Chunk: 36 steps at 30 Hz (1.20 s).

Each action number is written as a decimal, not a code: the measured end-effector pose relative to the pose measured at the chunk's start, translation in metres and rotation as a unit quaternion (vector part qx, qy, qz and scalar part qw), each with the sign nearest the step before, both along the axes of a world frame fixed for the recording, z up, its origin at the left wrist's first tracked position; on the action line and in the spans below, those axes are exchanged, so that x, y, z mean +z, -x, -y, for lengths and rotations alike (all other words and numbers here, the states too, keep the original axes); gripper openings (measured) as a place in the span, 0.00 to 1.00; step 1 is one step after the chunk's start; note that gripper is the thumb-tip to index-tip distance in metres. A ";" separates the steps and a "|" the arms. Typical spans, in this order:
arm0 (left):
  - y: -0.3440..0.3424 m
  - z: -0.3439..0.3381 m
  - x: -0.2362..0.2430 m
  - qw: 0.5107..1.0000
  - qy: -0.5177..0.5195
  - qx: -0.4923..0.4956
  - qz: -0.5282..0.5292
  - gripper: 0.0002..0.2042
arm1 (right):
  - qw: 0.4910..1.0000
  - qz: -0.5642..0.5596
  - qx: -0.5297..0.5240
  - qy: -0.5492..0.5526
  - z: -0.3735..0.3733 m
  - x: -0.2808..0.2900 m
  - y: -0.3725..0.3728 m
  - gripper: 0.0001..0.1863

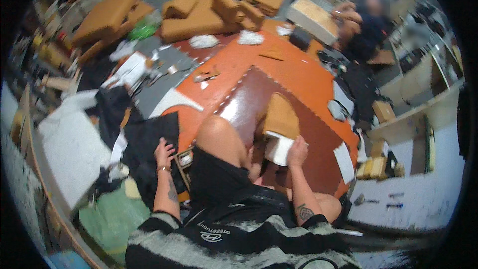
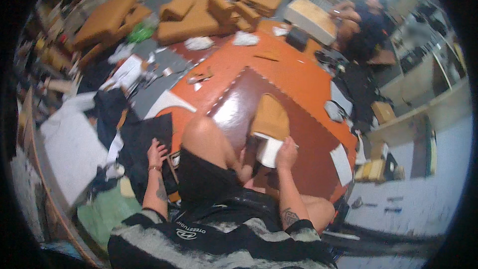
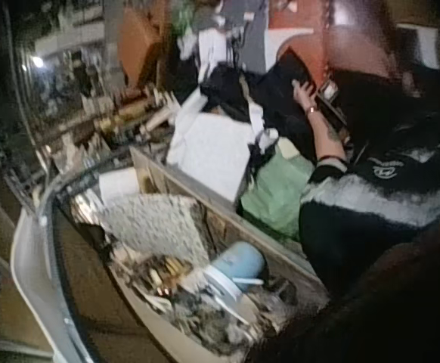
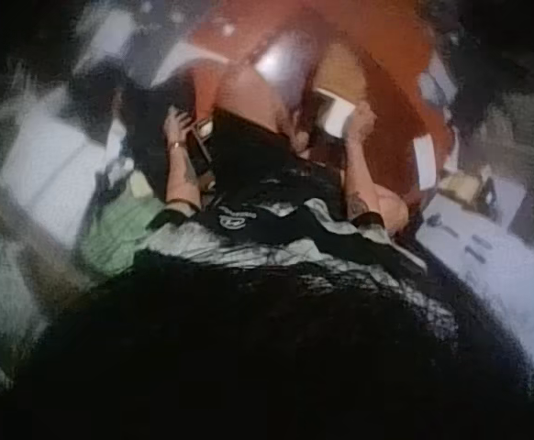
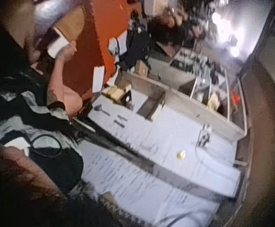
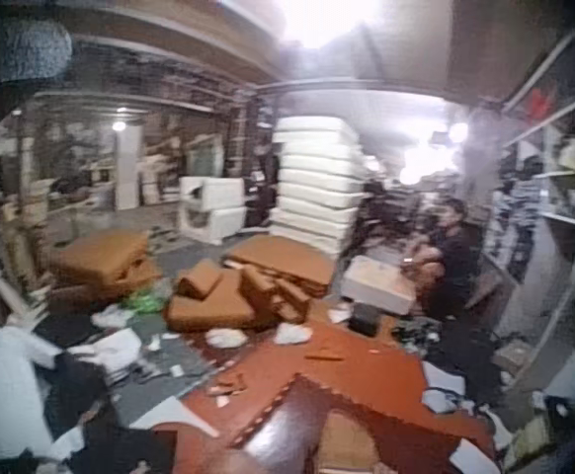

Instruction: The person sits on the floor in a workshop and fits a tan fabric cover over a rectangular foam cushion. They repeatedly adjust the fabric edges, pull the cover taut, and smooth the surface. The person uses scissors to trim excess fabric from the cover.

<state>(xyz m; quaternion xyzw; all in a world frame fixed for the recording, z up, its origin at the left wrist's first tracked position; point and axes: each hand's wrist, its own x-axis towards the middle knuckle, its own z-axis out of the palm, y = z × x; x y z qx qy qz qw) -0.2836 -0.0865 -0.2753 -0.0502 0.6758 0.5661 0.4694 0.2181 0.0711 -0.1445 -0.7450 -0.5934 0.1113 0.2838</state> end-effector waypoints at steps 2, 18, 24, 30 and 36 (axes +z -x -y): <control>0.009 -0.004 -0.011 0.986 -0.099 0.138 -0.007 0.35 | 0.997 0.040 0.004 -0.065 -0.006 -0.006 0.009 0.18; -0.263 -0.169 0.160 0.717 -0.128 -0.569 -0.383 0.21 | 0.985 -0.074 0.135 0.076 0.023 0.007 -0.008 0.23; -0.292 -0.180 0.148 0.738 -0.188 -0.515 -0.393 0.26 | 0.990 -0.046 0.059 0.122 0.012 0.026 -0.012 0.21; -0.276 -0.195 0.130 0.744 -0.175 -0.536 -0.359 0.23 | 0.993 -0.083 -0.040 0.077 0.003 0.005 0.012 0.17; -0.297 -0.175 0.141 0.686 -0.158 -0.497 -0.508 0.28 | 0.997 -0.071 0.022 -0.010 0.009 -0.022 0.004 0.21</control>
